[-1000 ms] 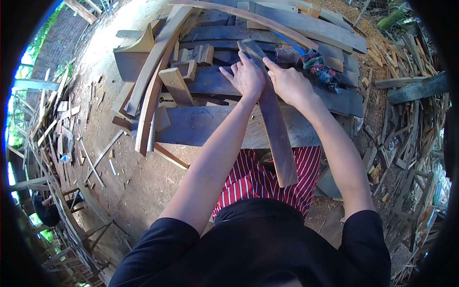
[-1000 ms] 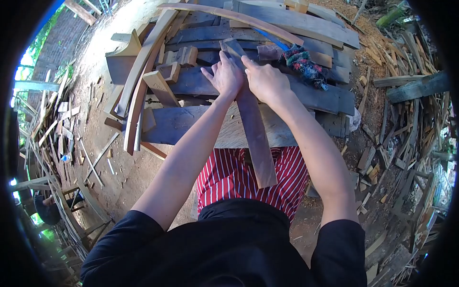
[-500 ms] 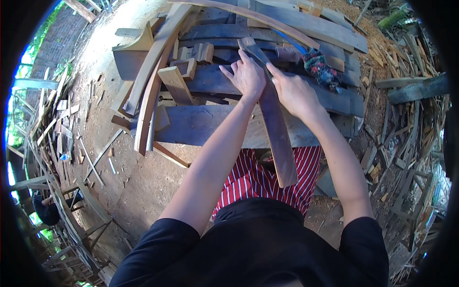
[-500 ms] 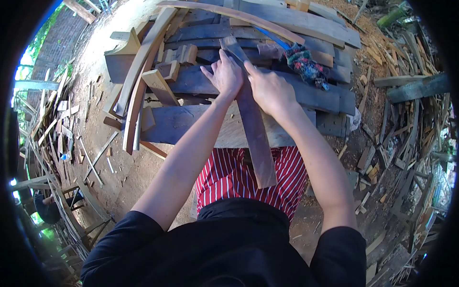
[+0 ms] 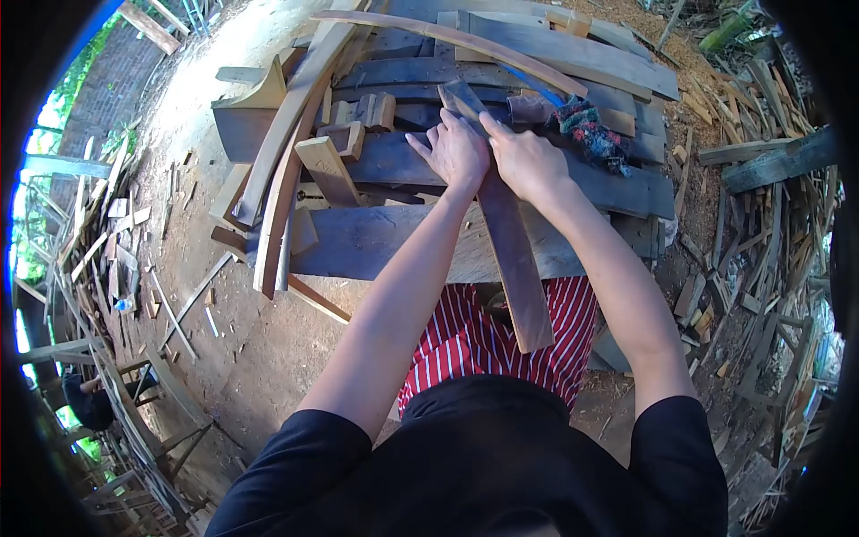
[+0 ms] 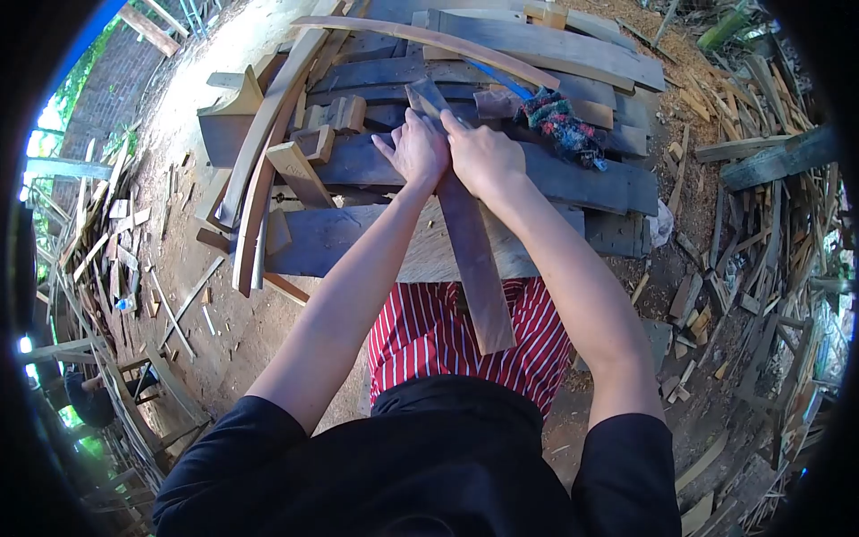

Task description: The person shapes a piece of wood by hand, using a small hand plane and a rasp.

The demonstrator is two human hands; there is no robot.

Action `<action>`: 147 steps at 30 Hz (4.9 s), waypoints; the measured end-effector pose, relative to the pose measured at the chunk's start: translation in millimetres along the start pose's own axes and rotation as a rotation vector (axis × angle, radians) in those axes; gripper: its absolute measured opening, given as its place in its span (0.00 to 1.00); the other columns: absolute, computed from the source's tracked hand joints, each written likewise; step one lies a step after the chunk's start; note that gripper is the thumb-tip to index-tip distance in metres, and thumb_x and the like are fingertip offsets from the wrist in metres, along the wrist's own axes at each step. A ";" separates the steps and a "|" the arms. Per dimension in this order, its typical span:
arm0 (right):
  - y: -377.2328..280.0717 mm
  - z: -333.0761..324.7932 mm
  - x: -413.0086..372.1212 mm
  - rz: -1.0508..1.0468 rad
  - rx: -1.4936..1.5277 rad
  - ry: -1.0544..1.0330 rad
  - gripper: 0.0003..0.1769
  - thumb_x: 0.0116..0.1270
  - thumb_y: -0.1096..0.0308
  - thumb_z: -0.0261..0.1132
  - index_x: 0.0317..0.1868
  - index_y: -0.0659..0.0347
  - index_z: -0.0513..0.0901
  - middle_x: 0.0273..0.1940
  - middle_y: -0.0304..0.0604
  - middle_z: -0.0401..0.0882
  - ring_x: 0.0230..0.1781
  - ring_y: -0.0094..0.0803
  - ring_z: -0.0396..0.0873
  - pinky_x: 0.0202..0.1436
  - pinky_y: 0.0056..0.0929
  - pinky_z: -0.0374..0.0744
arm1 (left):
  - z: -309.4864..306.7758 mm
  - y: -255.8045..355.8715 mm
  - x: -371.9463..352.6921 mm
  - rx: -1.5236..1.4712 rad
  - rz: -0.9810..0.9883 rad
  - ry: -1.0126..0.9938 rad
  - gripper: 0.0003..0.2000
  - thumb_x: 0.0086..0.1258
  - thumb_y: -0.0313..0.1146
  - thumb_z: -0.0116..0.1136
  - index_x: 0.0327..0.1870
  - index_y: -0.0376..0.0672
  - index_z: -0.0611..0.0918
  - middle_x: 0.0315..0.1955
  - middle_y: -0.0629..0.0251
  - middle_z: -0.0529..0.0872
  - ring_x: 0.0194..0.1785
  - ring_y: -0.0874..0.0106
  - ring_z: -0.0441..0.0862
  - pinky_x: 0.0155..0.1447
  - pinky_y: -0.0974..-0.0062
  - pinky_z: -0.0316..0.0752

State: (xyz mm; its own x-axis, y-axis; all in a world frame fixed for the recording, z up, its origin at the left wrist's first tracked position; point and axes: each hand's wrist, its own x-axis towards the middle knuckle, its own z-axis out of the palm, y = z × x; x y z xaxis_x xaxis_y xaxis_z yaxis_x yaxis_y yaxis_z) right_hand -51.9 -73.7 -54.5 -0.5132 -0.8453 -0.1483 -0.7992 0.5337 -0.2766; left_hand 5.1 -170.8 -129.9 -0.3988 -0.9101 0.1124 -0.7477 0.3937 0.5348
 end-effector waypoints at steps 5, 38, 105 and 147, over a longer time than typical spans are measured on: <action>-0.4 -8.1 -29.9 -0.009 -0.059 -0.065 0.25 0.77 0.58 0.51 0.72 0.40 0.66 0.36 0.57 0.86 0.38 0.53 0.86 0.41 0.51 0.84 | 4.9 -4.3 0.6 0.034 0.033 0.027 0.18 0.69 0.35 0.51 0.55 0.34 0.73 0.45 0.54 0.86 0.62 0.58 0.75 0.79 0.44 0.33; -4.2 12.8 21.2 -0.007 -0.004 0.024 0.25 0.76 0.57 0.51 0.72 0.38 0.67 0.37 0.58 0.86 0.39 0.54 0.86 0.43 0.52 0.84 | -1.0 -2.8 -0.4 0.031 0.027 -0.021 0.20 0.69 0.39 0.52 0.57 0.35 0.73 0.43 0.57 0.86 0.60 0.59 0.76 0.79 0.45 0.36; -9.5 -23.3 -1.4 -0.017 -0.127 -0.163 0.25 0.77 0.57 0.48 0.74 0.36 0.64 0.44 0.57 0.86 0.44 0.52 0.86 0.49 0.52 0.84 | 5.5 -4.4 0.6 0.010 0.012 0.044 0.17 0.69 0.36 0.53 0.54 0.36 0.75 0.42 0.60 0.86 0.59 0.60 0.77 0.79 0.46 0.36; 7.4 -0.3 -8.3 -0.025 0.166 -0.002 0.25 0.77 0.57 0.50 0.72 0.42 0.67 0.38 0.62 0.85 0.41 0.57 0.85 0.46 0.55 0.83 | 4.0 -6.5 0.1 -0.004 0.036 -0.004 0.20 0.74 0.36 0.47 0.61 0.35 0.74 0.41 0.57 0.86 0.58 0.59 0.77 0.79 0.45 0.37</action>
State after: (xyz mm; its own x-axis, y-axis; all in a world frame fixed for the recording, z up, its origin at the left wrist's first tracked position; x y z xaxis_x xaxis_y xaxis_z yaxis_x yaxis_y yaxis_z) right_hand -53.6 -62.7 -55.0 -0.4935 -0.8582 -0.1412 -0.7488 0.5019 -0.4330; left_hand 7.8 -172.9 -136.7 -0.4279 -0.8947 0.1280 -0.7307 0.4258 0.5336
